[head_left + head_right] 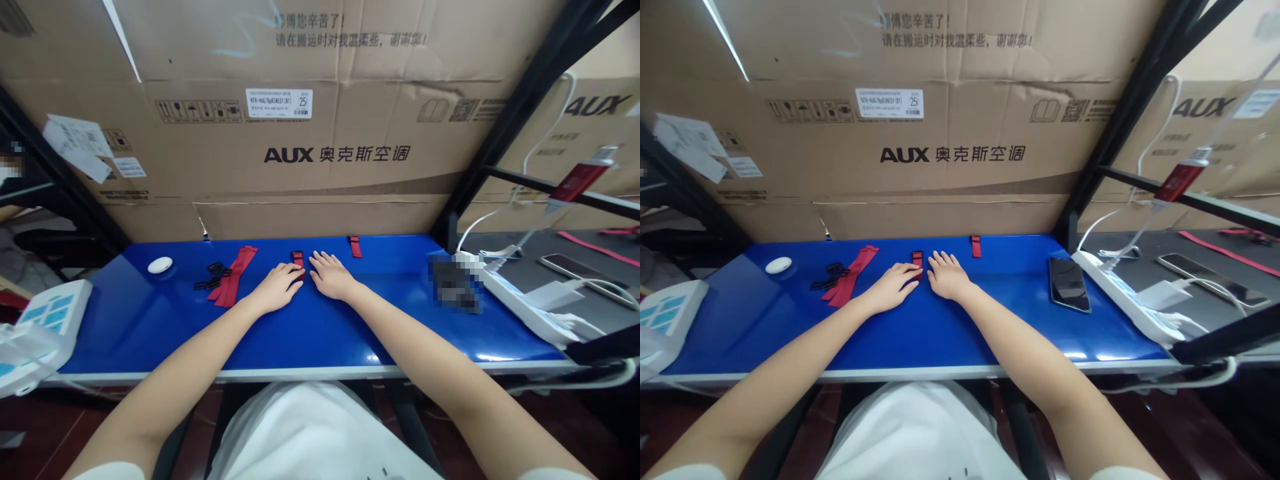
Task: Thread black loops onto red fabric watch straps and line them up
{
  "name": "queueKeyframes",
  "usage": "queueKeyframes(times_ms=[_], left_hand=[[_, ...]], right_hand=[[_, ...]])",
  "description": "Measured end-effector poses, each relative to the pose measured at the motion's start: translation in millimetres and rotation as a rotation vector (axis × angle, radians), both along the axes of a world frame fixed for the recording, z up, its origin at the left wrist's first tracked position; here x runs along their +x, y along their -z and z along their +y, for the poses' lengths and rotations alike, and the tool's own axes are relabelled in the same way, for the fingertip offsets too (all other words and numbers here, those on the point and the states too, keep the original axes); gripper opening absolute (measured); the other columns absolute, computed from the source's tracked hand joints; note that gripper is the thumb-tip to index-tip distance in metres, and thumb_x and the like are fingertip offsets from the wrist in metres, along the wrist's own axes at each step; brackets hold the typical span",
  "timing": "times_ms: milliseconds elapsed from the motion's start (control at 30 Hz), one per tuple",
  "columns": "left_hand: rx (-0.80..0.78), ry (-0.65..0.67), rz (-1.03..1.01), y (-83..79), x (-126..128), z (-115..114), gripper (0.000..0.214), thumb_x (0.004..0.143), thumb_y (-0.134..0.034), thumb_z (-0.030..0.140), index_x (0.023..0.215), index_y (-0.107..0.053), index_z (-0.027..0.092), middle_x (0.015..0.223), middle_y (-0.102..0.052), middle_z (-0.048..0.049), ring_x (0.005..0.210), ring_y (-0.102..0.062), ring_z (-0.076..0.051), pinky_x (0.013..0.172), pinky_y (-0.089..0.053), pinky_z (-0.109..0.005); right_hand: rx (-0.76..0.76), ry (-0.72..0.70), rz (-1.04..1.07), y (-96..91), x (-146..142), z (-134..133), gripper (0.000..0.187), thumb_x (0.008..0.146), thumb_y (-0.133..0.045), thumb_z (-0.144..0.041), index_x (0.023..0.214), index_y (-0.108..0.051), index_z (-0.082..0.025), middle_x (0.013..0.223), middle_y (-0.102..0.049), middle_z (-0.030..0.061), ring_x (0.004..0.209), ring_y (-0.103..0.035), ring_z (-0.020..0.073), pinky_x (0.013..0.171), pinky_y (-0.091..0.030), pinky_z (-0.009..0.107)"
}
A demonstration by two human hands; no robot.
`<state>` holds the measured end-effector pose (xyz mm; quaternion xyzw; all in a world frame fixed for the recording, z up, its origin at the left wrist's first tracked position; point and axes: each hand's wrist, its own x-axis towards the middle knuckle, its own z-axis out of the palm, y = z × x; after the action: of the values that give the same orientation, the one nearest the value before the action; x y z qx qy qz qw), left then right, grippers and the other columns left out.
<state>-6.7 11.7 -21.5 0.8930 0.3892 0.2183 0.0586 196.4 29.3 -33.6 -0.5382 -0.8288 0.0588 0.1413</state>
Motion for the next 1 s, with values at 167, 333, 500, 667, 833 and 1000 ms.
queueKeyframes(times_ms=[167, 333, 500, 667, 833, 1000], left_hand=[[0.026, -0.087, -0.035, 0.6, -4.1, 5.4, 0.042, 0.094, -0.046, 0.034, 0.131, -0.057, 0.017, 0.132, -0.057, -0.0142, 0.123, -0.050, -0.029, 0.106, -0.039, -0.048], [-0.045, -0.272, 0.010, 11.3, -18.0, 20.1, 0.048, 0.094, -0.045, 0.036, 0.136, -0.053, 0.014, 0.148, -0.044, -0.0162, 0.141, -0.034, -0.032, 0.115, -0.025, -0.051], [-0.098, -0.301, 0.075, 17.7, -20.6, 22.4, 0.052, 0.095, -0.042, 0.041, 0.140, -0.048, 0.017, 0.154, -0.036, -0.0150, 0.144, -0.027, -0.032, 0.116, -0.020, -0.054], [-0.107, -0.316, 0.145, 13.3, -17.5, 18.7, 0.055, 0.096, -0.037, 0.043, 0.143, -0.044, 0.016, 0.155, -0.032, -0.0142, 0.145, -0.025, -0.032, 0.117, -0.020, -0.052], [-0.129, -0.354, 0.244, 8.5, -15.6, 16.0, 0.059, 0.098, -0.030, 0.046, 0.148, -0.038, 0.015, 0.158, -0.027, -0.0106, 0.147, -0.021, -0.029, 0.119, -0.016, -0.046], [-0.122, -0.355, 0.268, 8.1, -15.5, 15.6, 0.060, 0.098, -0.028, 0.046, 0.148, -0.037, 0.015, 0.159, -0.026, -0.0101, 0.147, -0.021, -0.029, 0.119, -0.016, -0.045]], right_hand=[[-0.008, 0.003, 0.002, -1.0, 0.6, -0.1, 0.056, 0.098, -0.030, -0.034, 0.149, -0.037, -0.012, 0.158, -0.026, 0.0114, 0.147, -0.020, 0.0294, 0.120, -0.015, 0.047], [-0.018, 0.000, 0.000, -1.0, 1.6, 0.0, 0.057, 0.097, -0.032, -0.036, 0.148, -0.037, -0.012, 0.158, -0.025, 0.0114, 0.148, -0.019, 0.0297, 0.120, -0.015, 0.047], [-0.016, -0.014, -0.016, -0.7, 2.5, -0.3, 0.060, 0.098, -0.030, -0.043, 0.149, -0.036, -0.013, 0.159, -0.024, 0.0118, 0.148, -0.019, 0.0299, 0.120, -0.015, 0.047], [-0.027, -0.007, -0.038, -3.1, 1.8, -2.1, 0.063, 0.098, -0.028, -0.046, 0.150, -0.034, -0.013, 0.159, -0.023, 0.0116, 0.148, -0.018, 0.0297, 0.120, -0.014, 0.046], [-0.036, -0.005, -0.060, -4.8, 1.7, -3.2, 0.063, 0.098, -0.026, -0.047, 0.151, -0.032, -0.013, 0.160, -0.021, 0.0111, 0.148, -0.017, 0.0287, 0.120, -0.013, 0.046], [-0.040, -0.002, -0.066, -4.7, 1.6, -3.0, 0.064, 0.098, -0.025, -0.048, 0.151, -0.032, -0.014, 0.160, -0.021, 0.0107, 0.148, -0.016, 0.0280, 0.120, -0.012, 0.045]])
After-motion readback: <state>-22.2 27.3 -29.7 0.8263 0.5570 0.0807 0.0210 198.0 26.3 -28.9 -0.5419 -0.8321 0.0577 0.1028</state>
